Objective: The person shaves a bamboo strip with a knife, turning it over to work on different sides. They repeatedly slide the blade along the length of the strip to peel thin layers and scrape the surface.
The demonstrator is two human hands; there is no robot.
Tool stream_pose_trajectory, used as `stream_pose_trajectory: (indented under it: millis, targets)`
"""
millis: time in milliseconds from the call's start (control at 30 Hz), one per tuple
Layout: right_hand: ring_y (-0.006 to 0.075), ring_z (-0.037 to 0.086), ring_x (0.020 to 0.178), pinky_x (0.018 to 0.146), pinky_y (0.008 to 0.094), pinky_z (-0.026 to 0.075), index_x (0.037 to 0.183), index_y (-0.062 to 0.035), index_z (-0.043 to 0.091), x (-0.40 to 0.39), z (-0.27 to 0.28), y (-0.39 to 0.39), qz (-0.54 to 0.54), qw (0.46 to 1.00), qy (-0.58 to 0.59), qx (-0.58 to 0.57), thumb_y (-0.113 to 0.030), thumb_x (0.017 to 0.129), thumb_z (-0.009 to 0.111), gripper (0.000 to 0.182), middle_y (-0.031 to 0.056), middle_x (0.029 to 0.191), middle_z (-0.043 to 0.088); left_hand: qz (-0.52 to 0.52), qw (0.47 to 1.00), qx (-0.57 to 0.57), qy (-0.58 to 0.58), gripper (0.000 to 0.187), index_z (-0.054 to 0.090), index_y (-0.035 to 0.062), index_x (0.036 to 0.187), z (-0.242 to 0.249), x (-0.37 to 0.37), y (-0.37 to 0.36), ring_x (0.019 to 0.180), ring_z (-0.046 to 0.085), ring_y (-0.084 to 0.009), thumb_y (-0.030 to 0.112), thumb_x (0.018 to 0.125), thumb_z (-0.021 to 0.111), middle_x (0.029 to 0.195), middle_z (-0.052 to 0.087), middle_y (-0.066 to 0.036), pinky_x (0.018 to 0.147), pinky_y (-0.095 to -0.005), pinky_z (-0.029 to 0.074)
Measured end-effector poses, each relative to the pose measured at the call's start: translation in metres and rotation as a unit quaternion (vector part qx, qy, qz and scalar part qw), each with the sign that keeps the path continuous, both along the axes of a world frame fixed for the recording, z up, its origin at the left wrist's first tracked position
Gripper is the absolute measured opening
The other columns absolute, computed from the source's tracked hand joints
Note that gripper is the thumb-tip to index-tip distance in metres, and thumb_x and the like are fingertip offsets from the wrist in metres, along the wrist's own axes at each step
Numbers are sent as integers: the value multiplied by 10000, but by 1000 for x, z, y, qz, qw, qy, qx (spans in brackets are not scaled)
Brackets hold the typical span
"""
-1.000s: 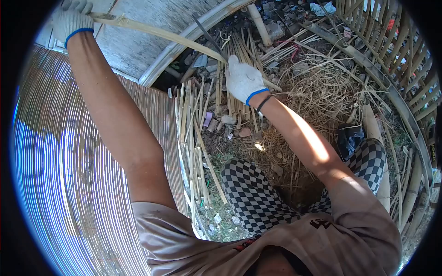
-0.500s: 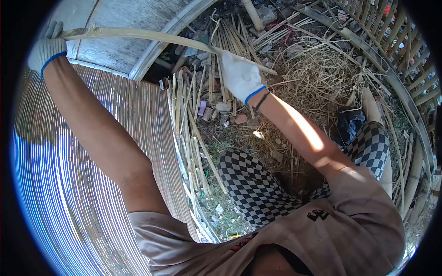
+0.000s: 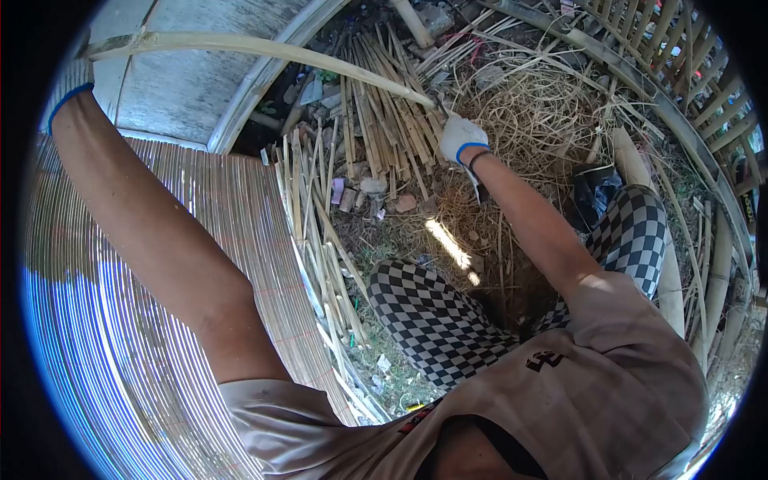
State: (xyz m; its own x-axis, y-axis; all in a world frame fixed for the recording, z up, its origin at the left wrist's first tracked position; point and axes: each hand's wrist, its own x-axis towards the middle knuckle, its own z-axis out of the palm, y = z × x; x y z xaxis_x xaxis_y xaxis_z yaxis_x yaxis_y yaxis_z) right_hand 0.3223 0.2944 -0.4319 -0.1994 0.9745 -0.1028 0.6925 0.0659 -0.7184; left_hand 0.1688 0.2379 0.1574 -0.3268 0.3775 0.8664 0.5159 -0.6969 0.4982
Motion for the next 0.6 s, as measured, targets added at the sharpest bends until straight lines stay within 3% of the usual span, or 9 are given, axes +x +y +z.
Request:
stream_pose_trajectory:
  millis: [100, 200, 233, 333, 400, 433, 500, 533, 600]
  targets:
    - [427, 718, 893, 767, 493, 593, 1259, -2, 569, 2, 29, -38, -59, 992, 47, 100, -176, 938, 579, 365, 249, 984, 721, -45, 999, -10, 9, 679, 377, 168, 1541, 33, -4, 41, 1204, 609, -452, 605, 1023, 418, 1424, 556, -242, 893, -583, 522]
    - [407, 709, 790, 676, 435, 590, 1254, -7, 557, 0, 82, -54, -18, 974, 26, 226, -160, 945, 603, 348, 230, 911, 696, -57, 998, 37, 0, 692, 385, 148, 1525, 1, 40, 27, 1282, 558, -469, 621, 1021, 407, 1441, 526, -282, 966, -627, 476]
    - [407, 709, 790, 676, 432, 591, 1250, -7, 561, 0, 96, -57, -12, 969, 31, 246, -158, 943, 607, 346, 228, 916, 696, -48, 998, 0, 37, 664, 460, 107, 1432, 24, 22, 44, 1026, 648, -406, 625, 1019, 421, 1313, 601, -261, 791, -551, 530]
    - [427, 711, 843, 736, 470, 592, 1252, -7, 568, -8, 85, -41, -19, 990, 63, 128, -166, 939, 606, 352, 241, 971, 706, -156, 983, -26, 96, 613, 527, 69, 1265, 45, -1, 53, 704, 558, -295, 623, 1019, 436, 1128, 649, -212, 571, -455, 466]
    - [441, 710, 883, 783, 502, 587, 1240, 0, 567, -13, 26, -1, -42, 998, 45, -2, -171, 940, 601, 348, 257, 998, 708, -120, 987, -11, 103, 630, 529, 51, 1277, 48, -9, 53, 729, 571, -304, 617, 1023, 420, 1145, 653, -218, 607, -470, 481]
    - [446, 707, 906, 804, 518, 580, 1231, 5, 567, -9, 11, -5, -43, 998, 50, 11, -175, 941, 600, 344, 268, 1006, 706, -102, 989, -5, 109, 639, 530, 42, 1283, 49, -13, 53, 742, 577, -308, 614, 1024, 412, 1153, 654, -221, 625, -478, 488]
    - [455, 701, 951, 847, 550, 565, 1213, 15, 568, -3, -1, 6, -59, 994, 61, 62, -184, 943, 597, 337, 289, 1024, 703, -49, 993, -9, 107, 678, 484, 35, 1369, 61, -4, 57, 932, 566, -355, 611, 1028, 373, 1273, 601, -243, 785, -524, 466]
    - [448, 711, 857, 761, 552, 577, 1188, 17, 563, -13, -10, 2, -71, 986, 62, 136, -177, 953, 590, 306, 279, 912, 706, -1, 995, -44, 90, 717, 437, 37, 1449, 55, 4, 55, 1110, 549, -398, 610, 1029, 342, 1385, 546, -261, 927, -563, 436]
    - [438, 701, 719, 635, 536, 570, 1173, 9, 552, -3, 56, -34, -62, 982, 108, 145, -165, 962, 586, 276, 244, 780, 693, 15, 990, -116, 77, 784, 321, 46, 1567, 47, 8, 63, 1379, 403, -447, 614, 1027, 289, 1561, 396, -273, 1132, -596, 306]
